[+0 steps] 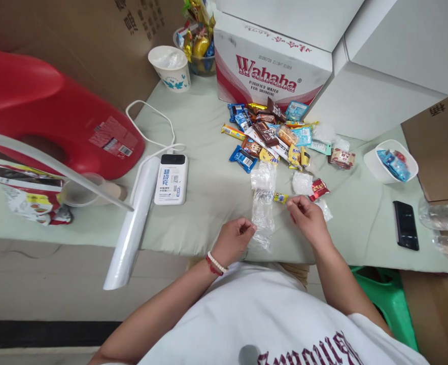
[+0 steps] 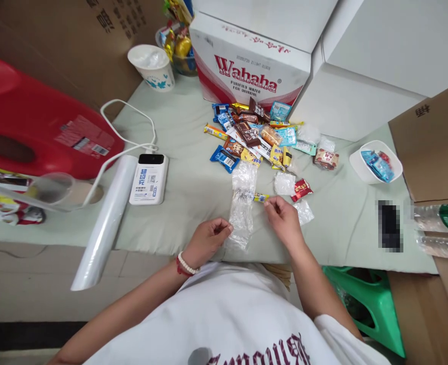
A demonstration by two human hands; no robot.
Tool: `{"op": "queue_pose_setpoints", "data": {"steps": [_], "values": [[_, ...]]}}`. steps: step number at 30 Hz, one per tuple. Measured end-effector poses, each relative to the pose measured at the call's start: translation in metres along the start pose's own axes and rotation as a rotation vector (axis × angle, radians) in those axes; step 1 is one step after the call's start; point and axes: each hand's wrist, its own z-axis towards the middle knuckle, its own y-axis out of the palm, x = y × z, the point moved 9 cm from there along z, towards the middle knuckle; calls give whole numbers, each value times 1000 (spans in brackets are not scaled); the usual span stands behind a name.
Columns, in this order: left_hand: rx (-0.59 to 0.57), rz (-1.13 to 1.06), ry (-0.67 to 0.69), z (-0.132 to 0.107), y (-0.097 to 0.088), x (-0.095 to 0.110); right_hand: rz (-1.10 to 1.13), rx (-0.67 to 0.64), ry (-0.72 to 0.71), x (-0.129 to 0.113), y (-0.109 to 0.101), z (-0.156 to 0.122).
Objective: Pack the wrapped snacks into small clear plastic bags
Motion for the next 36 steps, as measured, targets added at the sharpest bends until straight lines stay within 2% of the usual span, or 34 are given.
{"op": "queue_pose_setpoints", "data": {"steps": [2, 4, 7, 9, 11, 13, 16, 19, 22, 24, 28, 32, 36], "values": [[2, 40, -2, 0, -1, -1, -144, 99, -85, -15, 2, 24], [-13, 89, 0, 0, -1, -2, -267, 144, -140, -26, 10, 43], [-30, 158, 23, -6, -7, 1, -375, 99, -191, -33, 26, 61], [74, 208, 90, -9, -23, 13, -420, 80, -243, -37, 33, 63], [239, 226, 190, -12, -42, 33, -443, 92, -310, -44, 35, 58], [314, 144, 257, -6, -49, 50, -455, 120, -382, -53, 35, 47], [243, -76, 235, 23, -36, 61, -482, 152, -485, -68, 40, 25], [240, -235, 195, 54, -21, 61, -517, 149, -561, -79, 49, 4], [210, -352, 193, 69, -9, 57, -472, 72, -608, -82, 57, -5], [184, -388, 195, 69, -6, 53, -319, 31, -576, -79, 54, -3], [144, -379, 187, 59, -7, 49, -24, 107, -361, -60, 36, 18], [107, -355, 210, 52, -10, 52, 84, -35, -318, -58, 52, 30], [191, -492, 204, 47, -29, 50, 312, -95, -199, -48, 56, 36]]}}
